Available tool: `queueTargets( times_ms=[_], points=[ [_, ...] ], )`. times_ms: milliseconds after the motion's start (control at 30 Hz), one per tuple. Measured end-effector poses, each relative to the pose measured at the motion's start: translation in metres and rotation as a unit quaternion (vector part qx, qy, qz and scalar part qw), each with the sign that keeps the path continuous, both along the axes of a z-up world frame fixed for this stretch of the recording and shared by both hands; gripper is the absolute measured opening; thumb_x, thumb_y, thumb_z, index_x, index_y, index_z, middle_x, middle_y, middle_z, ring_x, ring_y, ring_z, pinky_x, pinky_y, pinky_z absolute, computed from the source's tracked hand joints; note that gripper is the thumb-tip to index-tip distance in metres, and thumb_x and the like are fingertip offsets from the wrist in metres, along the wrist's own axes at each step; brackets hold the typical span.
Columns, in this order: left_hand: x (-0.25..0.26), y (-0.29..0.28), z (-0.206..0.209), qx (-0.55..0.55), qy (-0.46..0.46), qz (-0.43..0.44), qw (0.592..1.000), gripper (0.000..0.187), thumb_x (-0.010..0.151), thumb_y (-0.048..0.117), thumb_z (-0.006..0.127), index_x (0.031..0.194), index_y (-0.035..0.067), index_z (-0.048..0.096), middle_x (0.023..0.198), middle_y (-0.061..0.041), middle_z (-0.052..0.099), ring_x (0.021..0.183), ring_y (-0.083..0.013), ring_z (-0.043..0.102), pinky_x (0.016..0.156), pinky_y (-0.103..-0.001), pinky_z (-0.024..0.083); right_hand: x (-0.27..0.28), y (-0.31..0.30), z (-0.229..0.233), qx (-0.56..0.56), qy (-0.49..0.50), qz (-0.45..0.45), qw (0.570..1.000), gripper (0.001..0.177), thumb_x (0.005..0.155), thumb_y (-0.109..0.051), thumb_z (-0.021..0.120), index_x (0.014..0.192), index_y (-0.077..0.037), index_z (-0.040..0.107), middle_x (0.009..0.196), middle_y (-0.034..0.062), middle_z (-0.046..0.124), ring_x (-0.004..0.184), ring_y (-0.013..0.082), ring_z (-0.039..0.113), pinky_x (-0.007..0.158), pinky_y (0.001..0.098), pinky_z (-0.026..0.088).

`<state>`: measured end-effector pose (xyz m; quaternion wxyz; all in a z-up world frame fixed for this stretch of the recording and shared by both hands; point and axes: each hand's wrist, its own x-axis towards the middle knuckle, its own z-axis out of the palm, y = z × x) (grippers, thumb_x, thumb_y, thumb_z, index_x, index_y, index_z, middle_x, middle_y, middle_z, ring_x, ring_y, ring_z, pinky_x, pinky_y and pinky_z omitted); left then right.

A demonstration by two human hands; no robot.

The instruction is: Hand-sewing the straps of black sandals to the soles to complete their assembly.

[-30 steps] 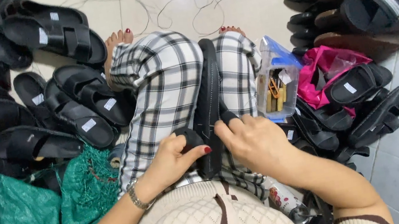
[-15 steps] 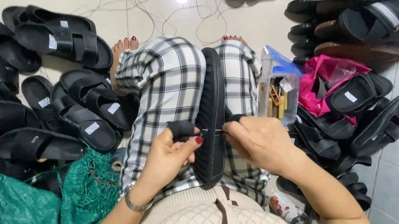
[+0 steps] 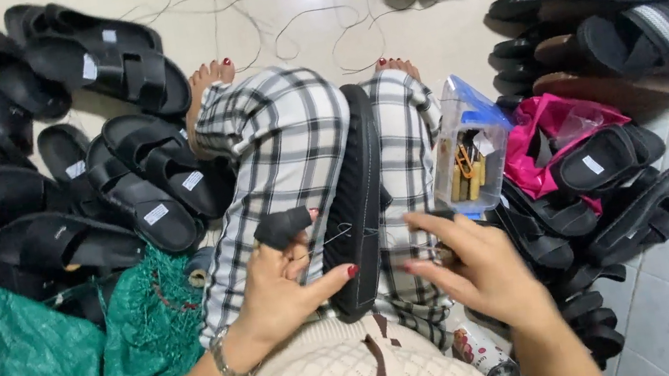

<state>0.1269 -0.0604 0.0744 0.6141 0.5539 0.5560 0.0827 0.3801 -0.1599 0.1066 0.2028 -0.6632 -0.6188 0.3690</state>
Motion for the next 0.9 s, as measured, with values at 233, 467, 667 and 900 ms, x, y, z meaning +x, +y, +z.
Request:
queueTargets(
  times_ms=[233,467,667,900],
  points=[
    [0.002,0.0,-0.021,0.19,-0.108,-0.084,0.972,0.075,0.067,0.028,0.095,0.132,0.009,0.063,0.067,0.0,0.042,0.055,-0.0258,0.056,0.059,-0.036,0.05,-0.006,0.014,-0.078,0.059,0.443,-0.084,0.891,0.009,0.08,-0.01,0.08,0.073,-0.005,0.077,0.061,0.0051,0.061,0.056,0.0129,0.05,0.054,0.026,0.042],
    [-0.001,-0.008,-0.029,0.212,-0.129,-0.078,0.966,0.064,0.073,0.024,0.092,0.131,0.011,0.068,0.073,-0.002,0.045,0.057,-0.0216,0.059,0.056,-0.033,0.051,0.005,0.033,-0.007,0.01,0.065,0.15,0.986,0.006,0.074,-0.015,0.071,0.077,-0.012,0.068,0.056,0.0036,0.055,0.048,0.0246,0.058,0.048,0.0377,0.047],
    [0.002,-0.013,-0.038,0.257,-0.125,0.023,0.958,0.025,0.084,0.011,0.08,0.109,0.011,0.081,0.071,-0.004,0.058,0.059,-0.0204,0.066,0.053,-0.026,0.053,-0.018,0.023,-0.025,0.214,-0.324,0.14,0.911,0.02,0.079,-0.013,0.067,0.098,-0.014,0.073,0.052,-0.0006,0.05,0.045,0.0176,0.055,0.046,0.0293,0.047],
    [-0.078,0.004,-0.08,0.41,0.108,0.064,0.904,0.017,0.081,0.015,0.086,0.083,0.0,0.077,0.075,-0.024,0.066,0.073,-0.0407,0.067,0.059,-0.047,0.049,0.052,-0.014,-0.036,0.383,-0.327,-0.267,0.822,0.006,0.094,0.01,0.075,0.09,0.006,0.078,0.077,0.0222,0.068,0.063,0.0352,0.058,0.06,0.0416,0.043]
  ],
)
